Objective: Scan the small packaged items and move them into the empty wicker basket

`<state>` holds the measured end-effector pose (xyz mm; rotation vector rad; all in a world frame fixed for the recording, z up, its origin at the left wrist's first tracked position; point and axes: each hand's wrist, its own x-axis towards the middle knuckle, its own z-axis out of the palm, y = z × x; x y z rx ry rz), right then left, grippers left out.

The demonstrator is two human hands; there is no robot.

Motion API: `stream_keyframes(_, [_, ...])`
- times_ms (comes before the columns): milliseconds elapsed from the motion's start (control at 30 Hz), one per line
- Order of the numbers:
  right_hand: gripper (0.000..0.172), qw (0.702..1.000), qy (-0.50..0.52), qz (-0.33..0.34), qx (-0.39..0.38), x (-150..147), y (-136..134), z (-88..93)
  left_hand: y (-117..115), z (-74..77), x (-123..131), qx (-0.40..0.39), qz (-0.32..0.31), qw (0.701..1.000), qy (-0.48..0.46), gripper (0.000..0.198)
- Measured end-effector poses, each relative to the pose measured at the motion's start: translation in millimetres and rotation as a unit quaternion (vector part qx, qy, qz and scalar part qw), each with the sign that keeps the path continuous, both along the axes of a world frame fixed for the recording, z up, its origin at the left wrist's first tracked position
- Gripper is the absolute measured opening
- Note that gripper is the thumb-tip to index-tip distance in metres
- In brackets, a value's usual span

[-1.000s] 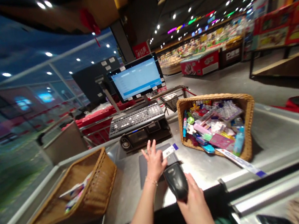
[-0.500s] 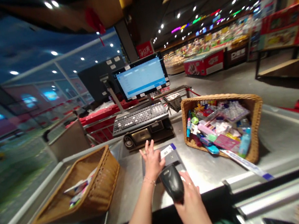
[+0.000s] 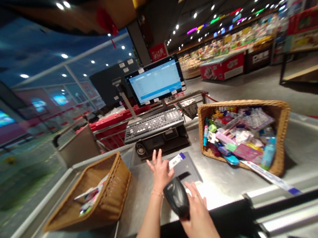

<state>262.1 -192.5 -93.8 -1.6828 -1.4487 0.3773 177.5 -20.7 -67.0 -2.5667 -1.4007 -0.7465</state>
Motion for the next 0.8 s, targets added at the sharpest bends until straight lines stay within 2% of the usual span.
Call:
stream_keyframes(367, [0.056,0.999,0.000,0.035,-0.015,-13.3,2.6,7.5,-0.1,1.1,-17.5,0.017,0.015,1.000,-0.014,0.011])
stream_keyframes(800, [0.055,0.999,-0.002,0.049,-0.018,-26.6,6.6,4.0,0.1,-1.5,-38.2,0.029,0.035,0.998,-0.034,0.007])
